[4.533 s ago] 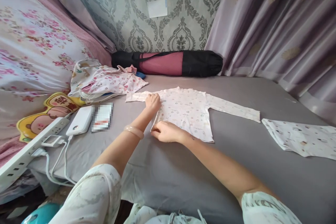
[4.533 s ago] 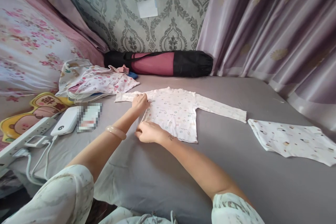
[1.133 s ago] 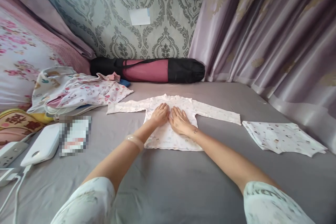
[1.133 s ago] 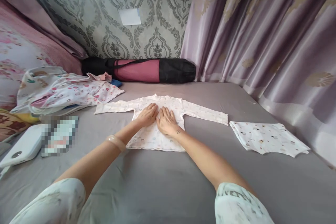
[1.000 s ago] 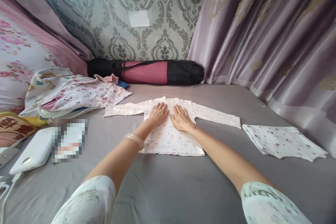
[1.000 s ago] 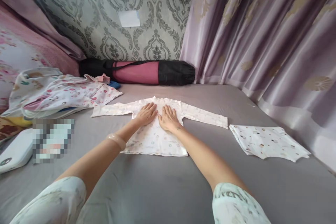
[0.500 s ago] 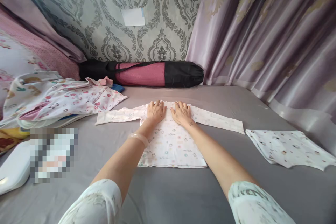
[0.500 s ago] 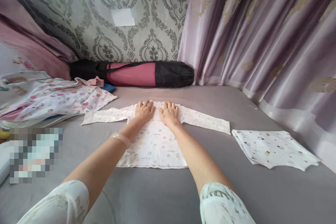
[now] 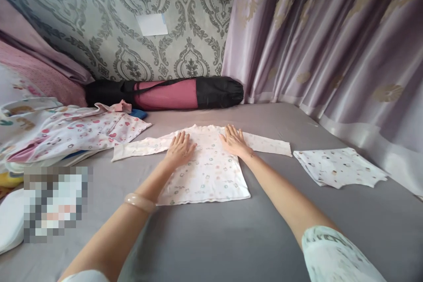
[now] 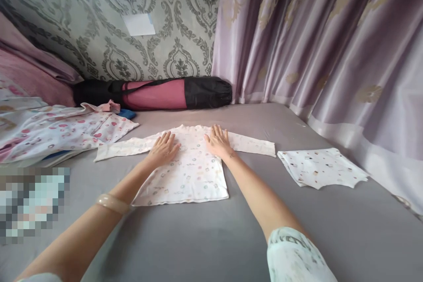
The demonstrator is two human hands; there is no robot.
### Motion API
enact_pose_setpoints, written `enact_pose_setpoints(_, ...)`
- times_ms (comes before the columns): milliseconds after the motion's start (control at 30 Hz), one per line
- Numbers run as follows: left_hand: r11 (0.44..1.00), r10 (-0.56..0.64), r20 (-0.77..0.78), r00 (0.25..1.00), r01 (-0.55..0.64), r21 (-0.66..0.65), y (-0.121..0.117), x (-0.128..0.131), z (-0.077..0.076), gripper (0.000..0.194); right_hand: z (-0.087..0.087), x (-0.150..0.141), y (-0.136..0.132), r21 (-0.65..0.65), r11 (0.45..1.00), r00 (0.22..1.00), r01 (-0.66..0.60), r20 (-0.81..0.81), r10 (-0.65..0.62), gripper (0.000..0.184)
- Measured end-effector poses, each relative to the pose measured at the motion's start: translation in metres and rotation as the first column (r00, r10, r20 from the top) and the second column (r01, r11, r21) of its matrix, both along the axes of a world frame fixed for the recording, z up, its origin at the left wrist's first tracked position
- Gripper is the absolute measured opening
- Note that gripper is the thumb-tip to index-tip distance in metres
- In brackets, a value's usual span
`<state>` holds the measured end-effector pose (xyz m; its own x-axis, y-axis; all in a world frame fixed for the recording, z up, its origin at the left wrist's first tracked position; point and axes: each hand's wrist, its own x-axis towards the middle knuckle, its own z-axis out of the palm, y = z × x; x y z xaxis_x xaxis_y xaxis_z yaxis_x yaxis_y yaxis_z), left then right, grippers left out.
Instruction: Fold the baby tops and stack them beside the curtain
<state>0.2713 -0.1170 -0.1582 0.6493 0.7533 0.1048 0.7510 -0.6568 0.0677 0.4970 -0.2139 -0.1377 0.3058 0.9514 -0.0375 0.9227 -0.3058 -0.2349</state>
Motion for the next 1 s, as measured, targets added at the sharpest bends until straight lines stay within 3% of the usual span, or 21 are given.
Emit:
enact_pose_setpoints(167, 0.998, 0.029, -0.09, 0.996, -0.033, -0.046, -0.009, -0.014, -0.007, 0.073, -0.013, 0.014, -0.022, -0.043, 0.998, 0.999, 0.046, 0.02, -0.046, 0.072)
enact_pose_setpoints(367, 0.998, 0.043, -0.117, 0.992, -0.048, -0.04, -0.008, -0.012, -0.01, 0.076, -0.02, 0.013, -0.022, -0.033, 0.997, 0.997, 0.074, -0.003, -0.074, 0.07)
enact_pose_setpoints(533, 0.999, 0.034, -0.117, 0.993, -0.035, -0.01, -0.008, -0.013, -0.011, 0.075, -0.009, 0.02, -0.021, -0.051, 0.997, 0.989, 0.056, -0.134, -0.063, 0.068)
enact_pose_setpoints(633, 0.998, 0.044, -0.131, 0.99, -0.048, -0.028, -0.008, -0.012, -0.01, 0.074, 0.005, 0.039, -0.032, 0.012, 1.0, 0.975, 0.025, -0.221, -0.022, 0.062)
enact_pose_setpoints(700, 0.997, 0.056, -0.143, 0.988, -0.063, -0.047, -0.009, -0.011, -0.009, 0.074, 0.014, 0.059, -0.047, 0.062, 0.994, 0.982, 0.093, -0.17, -0.082, 0.054)
enact_pose_setpoints(800, 0.996, 0.058, -0.153, 0.986, -0.068, -0.057, -0.009, -0.01, -0.007, 0.074, 0.022, 0.092, -0.077, 0.091, 0.953, 0.957, 0.289, 0.004, -0.29, 0.035)
enact_pose_setpoints(900, 0.996, 0.056, -0.142, 0.988, -0.064, -0.054, -0.011, -0.01, -0.005, 0.074, 0.025, 0.116, -0.108, 0.132, 0.909, 0.918, 0.395, -0.015, -0.397, 0.025)
enact_pose_setpoints(1000, 0.996, 0.057, -0.135, 0.989, -0.066, -0.059, -0.011, -0.01, -0.004, 0.073, 0.026, 0.124, -0.127, 0.175, 0.894, 0.911, 0.412, -0.051, -0.41, 0.022)
